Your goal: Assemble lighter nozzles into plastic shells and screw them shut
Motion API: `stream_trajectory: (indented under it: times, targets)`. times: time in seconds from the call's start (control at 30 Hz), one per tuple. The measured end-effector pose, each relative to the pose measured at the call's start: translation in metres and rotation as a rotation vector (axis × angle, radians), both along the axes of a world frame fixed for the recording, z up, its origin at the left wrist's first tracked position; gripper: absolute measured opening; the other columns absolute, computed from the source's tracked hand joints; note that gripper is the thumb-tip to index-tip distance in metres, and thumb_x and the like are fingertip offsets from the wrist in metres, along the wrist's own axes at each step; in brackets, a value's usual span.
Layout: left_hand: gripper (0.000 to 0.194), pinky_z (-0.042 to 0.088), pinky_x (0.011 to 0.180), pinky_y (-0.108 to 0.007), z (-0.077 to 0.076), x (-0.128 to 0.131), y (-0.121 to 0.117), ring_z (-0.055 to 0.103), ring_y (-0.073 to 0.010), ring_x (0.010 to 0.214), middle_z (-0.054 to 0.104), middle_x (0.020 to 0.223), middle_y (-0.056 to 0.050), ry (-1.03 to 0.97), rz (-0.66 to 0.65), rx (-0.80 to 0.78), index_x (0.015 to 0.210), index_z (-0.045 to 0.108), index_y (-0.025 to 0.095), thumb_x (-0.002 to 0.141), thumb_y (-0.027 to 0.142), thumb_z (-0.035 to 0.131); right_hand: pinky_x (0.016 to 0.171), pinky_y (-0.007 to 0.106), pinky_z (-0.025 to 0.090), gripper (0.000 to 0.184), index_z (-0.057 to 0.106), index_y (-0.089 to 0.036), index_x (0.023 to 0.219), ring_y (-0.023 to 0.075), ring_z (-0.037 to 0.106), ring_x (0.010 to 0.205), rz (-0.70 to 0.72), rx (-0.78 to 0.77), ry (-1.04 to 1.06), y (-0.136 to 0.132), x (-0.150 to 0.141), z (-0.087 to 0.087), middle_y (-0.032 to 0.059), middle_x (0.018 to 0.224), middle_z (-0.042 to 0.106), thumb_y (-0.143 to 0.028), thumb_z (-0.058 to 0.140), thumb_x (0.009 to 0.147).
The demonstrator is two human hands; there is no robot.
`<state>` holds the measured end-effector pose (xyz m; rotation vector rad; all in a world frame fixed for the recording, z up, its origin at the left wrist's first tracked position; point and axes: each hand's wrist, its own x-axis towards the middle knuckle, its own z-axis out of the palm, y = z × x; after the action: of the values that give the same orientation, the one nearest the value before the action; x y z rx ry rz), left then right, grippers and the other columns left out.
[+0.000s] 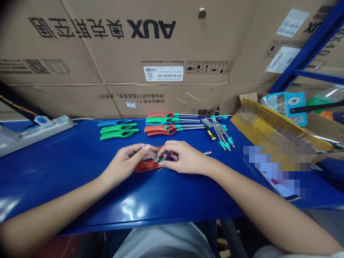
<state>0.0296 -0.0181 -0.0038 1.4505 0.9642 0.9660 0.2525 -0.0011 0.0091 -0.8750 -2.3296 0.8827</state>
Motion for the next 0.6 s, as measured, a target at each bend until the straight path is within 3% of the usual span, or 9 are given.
stream_trajectory:
  times: [0.1, 0.2, 0.27, 0.4, 0.6]
  targets:
    - [0.038, 0.056, 0.083, -0.030, 0.001, 0.000, 0.004, 0.070, -0.0181, 0.079, 0.073, 0.086, -0.006, -0.160, 0.064, -0.147, 0.083, 0.064, 0.015, 0.089, 0.052, 0.065, 0.073, 0.025, 0.046, 0.009, 0.069, -0.018, 0.093, 0.0125, 0.059, 0.081, 0.084, 0.080, -0.195, -0.001, 0.010, 0.005, 0.0017, 0.096, 0.064, -0.014, 0.065, 0.086]
    - [0.033, 0.055, 0.069, -0.028, 0.003, -0.001, 0.005, 0.065, -0.0155, 0.067, 0.067, 0.076, -0.003, -0.261, 0.072, -0.270, 0.080, 0.055, 0.016, 0.092, 0.046, 0.061, 0.076, 0.027, 0.047, 0.018, 0.067, -0.020, 0.104, 0.0167, 0.062, 0.092, 0.135, 0.094, -0.336, -0.003, 0.013, 0.003, 0.0034, 0.108, 0.063, -0.016, 0.066, 0.087]
    - [0.030, 0.047, 0.056, -0.023, 0.005, -0.001, 0.004, 0.056, -0.0115, 0.055, 0.061, 0.069, -0.001, -0.226, 0.072, -0.284, 0.077, 0.052, 0.017, 0.096, 0.040, 0.054, 0.076, 0.028, 0.046, 0.017, 0.067, -0.022, 0.107, 0.0176, 0.063, 0.094, 0.139, 0.118, -0.374, -0.003, 0.012, -0.001, 0.0040, 0.111, 0.062, -0.020, 0.066, 0.090]
    - [0.034, 0.027, 0.045, -0.020, 0.006, -0.003, 0.003, 0.032, -0.0073, 0.045, 0.041, 0.058, 0.004, -0.128, 0.048, -0.229, 0.071, 0.044, 0.018, 0.099, 0.036, 0.043, 0.075, 0.027, 0.045, 0.006, 0.067, -0.020, 0.098, 0.0154, 0.060, 0.087, 0.141, 0.123, -0.318, 0.002, 0.010, -0.007, 0.0032, 0.103, 0.061, -0.021, 0.061, 0.095]
    - [0.043, 0.024, 0.046, -0.022, 0.002, -0.005, 0.005, 0.026, -0.0088, 0.047, 0.030, 0.059, 0.005, -0.133, -0.078, -0.251, 0.073, 0.047, 0.018, 0.102, 0.045, 0.030, 0.070, 0.025, 0.043, 0.010, 0.061, -0.016, 0.090, 0.0120, 0.055, 0.074, 0.058, 0.031, -0.143, 0.007, 0.010, -0.003, 0.0017, 0.085, 0.062, -0.021, 0.056, 0.097]
